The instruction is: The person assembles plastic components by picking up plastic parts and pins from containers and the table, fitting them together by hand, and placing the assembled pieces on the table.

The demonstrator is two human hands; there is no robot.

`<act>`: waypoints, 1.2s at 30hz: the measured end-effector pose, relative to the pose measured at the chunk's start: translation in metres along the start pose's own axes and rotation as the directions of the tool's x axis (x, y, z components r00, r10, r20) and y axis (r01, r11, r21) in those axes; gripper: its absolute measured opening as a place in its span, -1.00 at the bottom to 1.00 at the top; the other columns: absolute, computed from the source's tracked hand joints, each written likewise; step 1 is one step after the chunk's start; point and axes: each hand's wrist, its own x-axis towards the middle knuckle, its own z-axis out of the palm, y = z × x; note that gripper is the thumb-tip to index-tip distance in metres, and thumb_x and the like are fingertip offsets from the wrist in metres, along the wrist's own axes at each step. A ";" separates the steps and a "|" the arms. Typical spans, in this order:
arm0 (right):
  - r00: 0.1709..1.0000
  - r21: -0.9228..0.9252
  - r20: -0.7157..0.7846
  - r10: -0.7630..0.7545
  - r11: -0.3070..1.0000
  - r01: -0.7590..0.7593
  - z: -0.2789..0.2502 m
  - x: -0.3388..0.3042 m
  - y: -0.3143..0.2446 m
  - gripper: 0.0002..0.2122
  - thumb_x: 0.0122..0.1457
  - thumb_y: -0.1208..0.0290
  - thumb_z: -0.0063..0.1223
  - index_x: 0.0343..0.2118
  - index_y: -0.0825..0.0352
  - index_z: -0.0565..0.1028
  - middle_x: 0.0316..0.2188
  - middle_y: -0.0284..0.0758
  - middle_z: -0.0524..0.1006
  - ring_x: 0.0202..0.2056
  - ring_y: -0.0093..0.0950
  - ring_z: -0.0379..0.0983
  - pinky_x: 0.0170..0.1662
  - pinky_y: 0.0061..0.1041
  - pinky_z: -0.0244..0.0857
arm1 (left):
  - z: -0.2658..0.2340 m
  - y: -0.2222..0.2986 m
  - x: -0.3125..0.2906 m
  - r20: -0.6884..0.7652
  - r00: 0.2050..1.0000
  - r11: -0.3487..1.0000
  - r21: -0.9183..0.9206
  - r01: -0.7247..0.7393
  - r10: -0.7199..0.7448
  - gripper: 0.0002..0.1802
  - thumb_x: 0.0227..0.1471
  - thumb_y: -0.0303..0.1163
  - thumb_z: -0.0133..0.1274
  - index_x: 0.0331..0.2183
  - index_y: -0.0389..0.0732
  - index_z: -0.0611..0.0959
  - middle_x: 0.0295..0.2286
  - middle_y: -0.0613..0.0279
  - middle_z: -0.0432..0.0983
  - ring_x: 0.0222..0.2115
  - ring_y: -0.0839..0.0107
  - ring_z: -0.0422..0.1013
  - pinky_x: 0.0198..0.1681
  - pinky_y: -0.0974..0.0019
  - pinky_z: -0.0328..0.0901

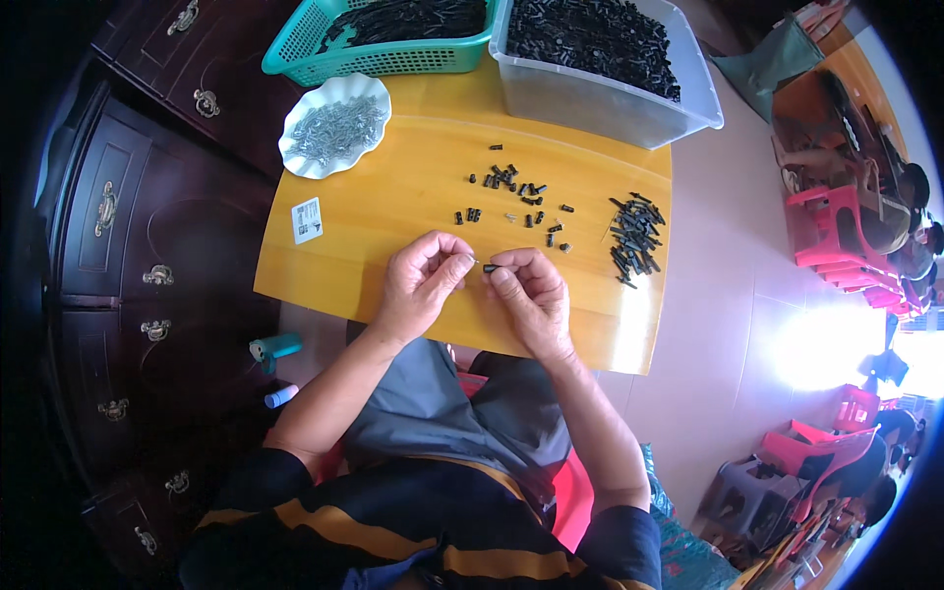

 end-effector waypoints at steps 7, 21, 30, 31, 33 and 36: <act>1.000 0.056 0.004 0.006 0.998 -0.006 0.000 0.000 0.003 -0.86 0.29 0.53 0.04 -0.13 0.39 0.45 -0.31 -0.34 0.58 -0.32 -0.63 0.49 -0.17 -0.62 0.40 | 0.007 0.002 -0.001 0.018 0.999 0.997 -0.069 0.030 -0.029 -0.92 0.17 -0.51 0.10 -0.35 -0.31 0.57 -0.52 0.39 0.50 -0.51 0.69 0.37 -0.45 0.55 0.29; 0.999 0.019 0.032 -0.003 1.000 0.002 0.000 -0.006 0.001 -0.88 0.26 0.57 0.07 -0.16 0.38 0.47 -0.34 -0.46 0.52 -0.31 -0.72 0.41 -0.18 -0.70 0.31 | 0.004 0.006 -0.007 0.085 0.996 1.000 -0.027 0.014 -0.011 -0.89 0.20 -0.44 0.11 -0.33 -0.29 0.58 -0.51 0.42 0.48 -0.53 0.69 0.36 -0.44 0.57 0.30; 1.000 0.135 0.013 0.015 0.991 -0.016 0.003 -0.010 -0.006 -0.88 0.19 0.61 0.12 -0.24 0.35 0.44 -0.29 -0.37 0.56 -0.25 -0.68 0.46 -0.13 -0.65 0.35 | 0.005 0.015 -0.011 0.096 0.995 0.999 -0.005 -0.038 0.038 -0.89 0.20 -0.44 0.09 -0.33 -0.29 0.58 -0.50 0.41 0.49 -0.53 0.70 0.36 -0.44 0.58 0.29; 1.000 0.130 0.005 0.014 0.991 -0.015 0.003 -0.011 -0.006 -0.87 0.20 0.61 0.10 -0.22 0.36 0.44 -0.28 -0.36 0.57 -0.24 -0.66 0.46 -0.12 -0.64 0.36 | 0.005 0.016 -0.010 0.100 0.994 0.999 -0.006 -0.040 0.040 -0.89 0.20 -0.44 0.09 -0.33 -0.29 0.58 -0.50 0.41 0.49 -0.53 0.70 0.36 -0.44 0.58 0.29; 0.999 0.110 -0.023 0.048 0.993 -0.045 0.014 -0.012 -0.017 -0.89 0.22 0.60 0.08 -0.21 0.34 0.45 -0.28 -0.35 0.57 -0.28 -0.64 0.47 -0.14 -0.63 0.36 | 0.003 0.016 -0.011 0.067 0.998 1.000 -0.010 -0.019 0.019 -0.92 0.16 -0.51 0.10 -0.36 -0.33 0.57 -0.50 0.36 0.52 -0.51 0.67 0.41 -0.43 0.54 0.32; 0.995 0.074 -0.051 0.088 0.994 -0.084 0.013 -0.011 -0.019 -0.89 0.26 0.58 0.03 -0.17 0.33 0.45 -0.25 -0.34 0.58 -0.30 -0.62 0.48 -0.14 -0.61 0.38 | -0.001 0.014 -0.011 0.057 0.998 0.999 0.046 -0.030 0.027 -0.92 0.15 -0.51 0.12 -0.36 -0.32 0.57 -0.48 0.34 0.53 -0.51 0.64 0.42 -0.43 0.53 0.32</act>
